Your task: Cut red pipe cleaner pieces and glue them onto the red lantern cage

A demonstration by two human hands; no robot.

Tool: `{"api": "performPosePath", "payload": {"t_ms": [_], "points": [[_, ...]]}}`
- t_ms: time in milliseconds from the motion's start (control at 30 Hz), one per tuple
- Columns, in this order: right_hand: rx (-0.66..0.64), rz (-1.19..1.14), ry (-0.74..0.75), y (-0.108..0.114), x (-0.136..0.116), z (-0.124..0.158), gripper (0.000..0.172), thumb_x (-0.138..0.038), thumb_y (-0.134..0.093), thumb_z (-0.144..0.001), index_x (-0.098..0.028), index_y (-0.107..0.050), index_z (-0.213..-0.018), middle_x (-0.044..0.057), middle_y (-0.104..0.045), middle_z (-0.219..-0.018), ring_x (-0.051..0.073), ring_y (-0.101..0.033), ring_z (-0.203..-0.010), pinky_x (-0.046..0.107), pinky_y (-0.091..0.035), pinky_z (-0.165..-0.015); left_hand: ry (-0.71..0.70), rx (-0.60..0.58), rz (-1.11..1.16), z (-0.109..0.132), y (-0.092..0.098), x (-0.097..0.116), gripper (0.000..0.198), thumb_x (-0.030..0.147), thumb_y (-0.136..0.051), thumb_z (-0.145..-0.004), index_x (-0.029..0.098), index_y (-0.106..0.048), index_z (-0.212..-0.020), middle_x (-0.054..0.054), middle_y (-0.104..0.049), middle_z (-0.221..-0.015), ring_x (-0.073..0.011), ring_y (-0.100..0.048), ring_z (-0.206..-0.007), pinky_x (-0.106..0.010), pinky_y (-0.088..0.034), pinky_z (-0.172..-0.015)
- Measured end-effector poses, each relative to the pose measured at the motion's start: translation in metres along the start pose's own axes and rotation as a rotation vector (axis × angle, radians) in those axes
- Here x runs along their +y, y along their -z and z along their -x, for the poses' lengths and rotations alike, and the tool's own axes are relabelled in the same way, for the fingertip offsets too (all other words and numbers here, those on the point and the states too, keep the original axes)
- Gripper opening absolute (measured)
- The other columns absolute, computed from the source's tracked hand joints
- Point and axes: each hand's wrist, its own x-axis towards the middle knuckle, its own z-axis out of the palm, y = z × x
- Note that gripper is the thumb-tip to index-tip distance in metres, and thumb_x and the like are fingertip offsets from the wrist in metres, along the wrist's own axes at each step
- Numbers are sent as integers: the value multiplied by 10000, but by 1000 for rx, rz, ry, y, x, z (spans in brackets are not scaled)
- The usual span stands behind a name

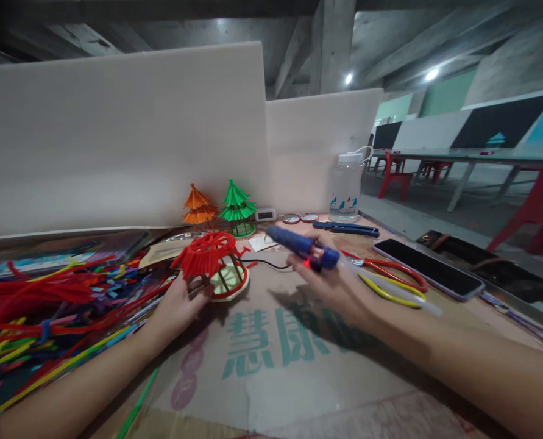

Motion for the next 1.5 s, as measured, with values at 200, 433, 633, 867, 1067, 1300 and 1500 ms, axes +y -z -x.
{"api": "performPosePath", "payload": {"t_ms": [200,433,633,867,1067,1300,1500], "points": [[-117,460,-210,5,31,-84,347,-483,-690,-832,-183,-708,-1004,75,-761,-933,290,-705,-920,354,-530,-810,-103,-71,-97,3,-1,-13,307,262,-571,-884,188,-642,-1173,-124,-690,-1231,-297,-646,-1172,-465,-497,-1048],[-213,584,-301,-37,68,-134,364,-419,-703,-865,-108,-737,-1050,139,-768,-971,251,-709,-908,274,-506,-752,-162,-89,-245,-1,3,-4,358,381,-558,-934,178,-620,-1222,-153,-654,-1292,-329,-578,-1251,-507,-437,-1096],[-287,656,-367,-41,87,-135,439,-466,-692,-867,-55,-725,-1018,177,-760,-913,252,-706,-825,283,-499,-687,114,12,-30,-2,4,-6,469,585,-565,-885,158,-615,-1071,-160,-720,-1078,-305,-718,-921,-405,-598,-755],[-346,752,-223,-17,85,-118,424,-461,-680,-886,-141,-690,-1163,133,-747,-1114,241,-694,-968,266,-484,-794,171,114,115,-4,4,-2,518,696,-608,-809,185,-631,-897,-100,-712,-793,-298,-718,-804,-365,-588,-634],[-353,876,-77,1,59,-91,285,-357,-643,-906,-123,-740,-1038,207,-729,-1111,316,-653,-1070,341,-454,-890,80,105,136,-3,1,-5,472,606,-626,-853,185,-634,-1067,-97,-734,-883,-289,-729,-857,-421,-600,-766],[-508,715,264,-42,28,-69,351,-279,-557,-952,-203,-680,-1272,127,-716,-1203,254,-655,-1050,331,-458,-891,160,129,193,-5,2,-2,651,661,-614,-834,140,-569,-1221,-167,-726,-1095,-316,-709,-1005,-458,-572,-878],[-535,658,218,-83,37,-74,186,-188,-616,-912,-164,-761,-1027,121,-702,-1070,229,-635,-987,303,-445,-843,118,159,181,-6,4,-5,621,663,-562,-874,148,-565,-1221,-161,-719,-1117,-300,-697,-1055,-430,-560,-909]]}}
